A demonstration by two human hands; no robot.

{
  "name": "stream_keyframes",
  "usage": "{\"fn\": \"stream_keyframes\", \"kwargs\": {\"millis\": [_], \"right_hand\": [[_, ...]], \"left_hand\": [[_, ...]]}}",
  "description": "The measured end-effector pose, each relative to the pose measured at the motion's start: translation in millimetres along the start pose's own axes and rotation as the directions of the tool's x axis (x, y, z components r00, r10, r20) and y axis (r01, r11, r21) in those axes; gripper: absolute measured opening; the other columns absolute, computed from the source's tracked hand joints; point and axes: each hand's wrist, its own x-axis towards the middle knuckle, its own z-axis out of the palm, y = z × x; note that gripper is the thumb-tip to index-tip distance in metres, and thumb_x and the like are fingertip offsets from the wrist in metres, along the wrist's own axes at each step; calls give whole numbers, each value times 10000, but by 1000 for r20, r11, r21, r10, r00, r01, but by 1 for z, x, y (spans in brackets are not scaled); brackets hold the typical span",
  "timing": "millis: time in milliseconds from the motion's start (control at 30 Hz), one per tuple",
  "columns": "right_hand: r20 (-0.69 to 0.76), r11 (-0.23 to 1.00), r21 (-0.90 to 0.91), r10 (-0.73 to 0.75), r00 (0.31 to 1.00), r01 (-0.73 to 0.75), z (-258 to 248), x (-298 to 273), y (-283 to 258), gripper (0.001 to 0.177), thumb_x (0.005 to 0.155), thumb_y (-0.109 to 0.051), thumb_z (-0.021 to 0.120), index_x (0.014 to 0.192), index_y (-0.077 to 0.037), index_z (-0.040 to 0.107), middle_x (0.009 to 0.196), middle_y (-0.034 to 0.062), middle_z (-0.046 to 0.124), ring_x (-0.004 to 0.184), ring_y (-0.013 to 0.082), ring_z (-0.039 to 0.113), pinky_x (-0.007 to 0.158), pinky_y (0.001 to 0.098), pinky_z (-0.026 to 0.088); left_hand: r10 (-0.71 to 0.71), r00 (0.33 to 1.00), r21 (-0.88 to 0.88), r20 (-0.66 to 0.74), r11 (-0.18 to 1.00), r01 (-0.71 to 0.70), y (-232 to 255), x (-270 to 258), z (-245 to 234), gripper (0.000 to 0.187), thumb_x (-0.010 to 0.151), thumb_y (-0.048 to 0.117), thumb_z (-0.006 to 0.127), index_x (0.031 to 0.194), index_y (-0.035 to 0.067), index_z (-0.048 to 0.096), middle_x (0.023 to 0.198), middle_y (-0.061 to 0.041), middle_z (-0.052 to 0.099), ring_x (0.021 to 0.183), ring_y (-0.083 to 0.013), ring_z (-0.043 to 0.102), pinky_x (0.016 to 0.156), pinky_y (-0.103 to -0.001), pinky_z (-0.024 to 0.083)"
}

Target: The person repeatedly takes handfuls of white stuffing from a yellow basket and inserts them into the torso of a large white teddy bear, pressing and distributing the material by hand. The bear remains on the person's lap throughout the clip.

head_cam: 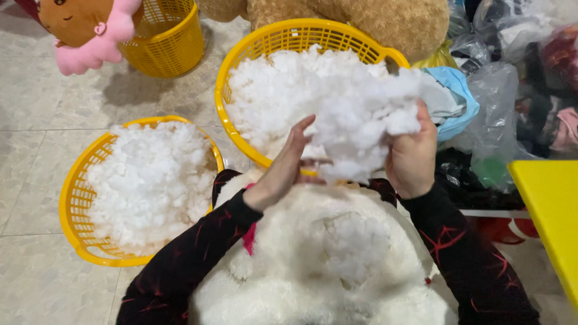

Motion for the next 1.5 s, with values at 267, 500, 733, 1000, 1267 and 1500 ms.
{"fn": "stream_keyframes", "kwargs": {"millis": [267,500,733,1000,1267,1500], "right_hand": [[234,676,-699,-92,968,233,-14,-137,-28,445,823,-31,785,1239,12,633,1221,147,676,1087,247,666,957,324,543],[539,160,-841,323,778,517,-13,-180,-19,547,727,18,673,1265,-41,598,1274,213,591,1213,405,551,1058,508,426],[563,243,-819,518,644,520,-10,-184,-69,677,770,-180,778,1399,-135,532,1441,193,472,1344,368,454,1094,608,277],[577,127,-814,295,762,567,13,-184,-41,1068,656,-447,825,1476,50,355,1491,327,372,1388,486,379,1095,583,317],[522,51,-843,323,790,536,-8,-199,-9,666,698,-148,728,1296,60,522,1316,201,575,1244,337,535,1025,454,435],[585,153,-811,245,773,565,-25,-198,1,359,733,52,595,1091,30,613,1030,152,648,973,316,608,871,387,507]], "left_hand": [[-183,924,-419,336,849,321,-10,-99,51,1043,889,831,365,1670,251,-11,1644,-193,322,1255,-340,564,956,-557,557],[368,891,531,267,715,-455,-31,-106,64,1051,894,408,802,1642,135,115,1615,-287,284,1499,-444,344,1190,-544,354],[222,928,787,300,491,-372,-58,-119,63,650,848,206,804,1437,141,535,1507,-368,387,1400,-514,407,1112,-500,425],[288,868,799,405,350,-489,-69,-127,67,663,869,99,756,1448,-6,451,1481,-345,440,1327,-510,476,1090,-486,471],[233,919,885,319,274,-376,-40,-141,77,985,673,188,823,1493,-54,333,1550,-314,353,1117,-426,544,817,-425,549],[240,852,881,466,-39,-471,-75,-111,66,192,802,26,631,993,20,652,1018,-128,646,992,-293,636,792,-363,577]]}}
